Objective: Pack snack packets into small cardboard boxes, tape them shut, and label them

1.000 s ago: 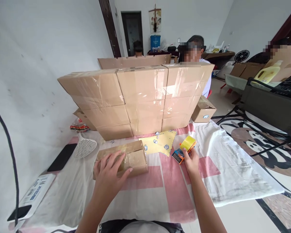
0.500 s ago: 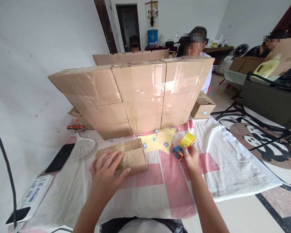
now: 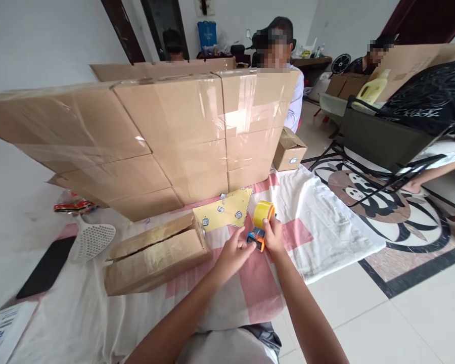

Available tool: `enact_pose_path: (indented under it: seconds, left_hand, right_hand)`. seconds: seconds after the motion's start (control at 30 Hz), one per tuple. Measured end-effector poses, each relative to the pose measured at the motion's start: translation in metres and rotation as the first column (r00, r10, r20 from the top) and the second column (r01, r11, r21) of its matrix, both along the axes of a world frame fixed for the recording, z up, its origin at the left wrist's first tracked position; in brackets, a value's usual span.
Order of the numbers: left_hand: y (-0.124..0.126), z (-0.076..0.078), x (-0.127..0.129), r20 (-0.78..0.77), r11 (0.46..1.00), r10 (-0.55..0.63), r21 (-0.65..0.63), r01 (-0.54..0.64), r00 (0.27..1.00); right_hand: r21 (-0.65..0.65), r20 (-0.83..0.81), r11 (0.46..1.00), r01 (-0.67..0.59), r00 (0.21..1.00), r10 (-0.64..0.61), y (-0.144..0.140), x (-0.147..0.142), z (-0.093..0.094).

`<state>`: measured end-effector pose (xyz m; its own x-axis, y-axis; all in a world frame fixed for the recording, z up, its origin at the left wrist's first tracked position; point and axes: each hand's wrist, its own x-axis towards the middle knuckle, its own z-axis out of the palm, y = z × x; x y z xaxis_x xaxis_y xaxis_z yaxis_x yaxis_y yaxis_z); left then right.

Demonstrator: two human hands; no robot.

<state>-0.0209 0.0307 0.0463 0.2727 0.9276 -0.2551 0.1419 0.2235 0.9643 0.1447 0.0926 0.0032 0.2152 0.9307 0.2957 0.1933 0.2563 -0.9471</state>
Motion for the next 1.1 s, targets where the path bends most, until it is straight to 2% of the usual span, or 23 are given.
enact_pose_path:
  seconds: [0.07, 0.13, 0.23, 0.47, 0.7, 0.8, 0.93, 1.1]
  left_hand:
    - [0.028, -0.007, 0.008, 0.086, 0.986, -0.092, -0.128, 0.103, 0.992]
    - [0.046, -0.011, 0.008, 0.139, 0.967, -0.163, -0.172, 0.186, 0.977]
    - [0.054, -0.014, 0.001, 0.188, 0.957, -0.183, -0.192, 0.219, 0.965]
    - [0.036, -0.012, 0.006, 0.19, 0.998, -0.011, -0.054, 0.022, 0.982]
    - [0.027, -0.013, 0.006, 0.137, 0.989, 0.106, 0.087, -0.118, 0.985]
    - [0.023, -0.012, 0.003, 0.163, 0.993, 0.092, 0.063, -0.104, 0.982]
    - [0.016, -0.013, 0.0, 0.234, 0.998, 0.053, -0.029, -0.048, 0.971]
    - [0.005, -0.02, 0.001, 0.266, 0.992, 0.102, -0.1, -0.078, 0.959]
  right_hand:
    - [0.018, 0.026, 1.0, -0.024, 0.999, 0.023, -0.002, 0.0, -0.003]
    - [0.035, 0.046, 0.999, -0.036, 0.998, 0.034, -0.002, 0.0, -0.004]
    - [0.053, 0.065, 0.998, -0.031, 0.998, 0.027, 0.0, -0.001, -0.004]
    - [0.058, 0.087, 0.998, 0.029, 0.996, -0.034, 0.001, -0.003, -0.005]
    - [0.051, 0.134, 0.999, 0.012, 0.991, -0.019, 0.001, -0.003, -0.01]
    - [0.054, 0.142, 0.998, 0.012, 0.99, -0.02, 0.001, -0.003, -0.012]
    - [0.056, 0.146, 0.998, 0.017, 0.989, -0.025, 0.0, -0.004, -0.012]
    - [0.054, 0.158, 0.999, 0.003, 0.987, -0.012, 0.0, -0.003, -0.01]
